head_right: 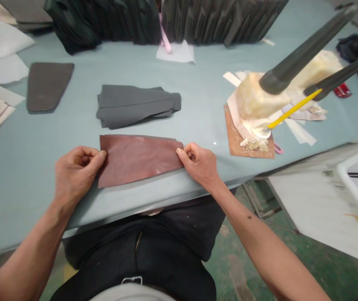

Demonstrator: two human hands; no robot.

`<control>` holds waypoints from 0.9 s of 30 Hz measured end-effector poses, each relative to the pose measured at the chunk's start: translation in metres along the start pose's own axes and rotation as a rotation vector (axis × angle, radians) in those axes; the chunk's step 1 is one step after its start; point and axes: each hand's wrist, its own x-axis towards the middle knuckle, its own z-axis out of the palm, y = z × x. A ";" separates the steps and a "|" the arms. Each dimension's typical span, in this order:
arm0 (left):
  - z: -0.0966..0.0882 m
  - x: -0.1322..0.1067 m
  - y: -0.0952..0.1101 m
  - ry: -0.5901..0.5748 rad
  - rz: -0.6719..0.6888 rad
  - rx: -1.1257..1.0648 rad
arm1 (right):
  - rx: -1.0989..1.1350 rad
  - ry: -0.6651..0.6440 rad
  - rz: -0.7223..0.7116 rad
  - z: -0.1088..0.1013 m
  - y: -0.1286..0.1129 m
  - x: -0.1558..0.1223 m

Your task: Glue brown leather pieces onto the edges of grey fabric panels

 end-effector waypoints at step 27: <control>0.001 -0.004 -0.012 0.015 0.040 0.071 | -0.018 0.079 -0.182 0.007 0.008 -0.002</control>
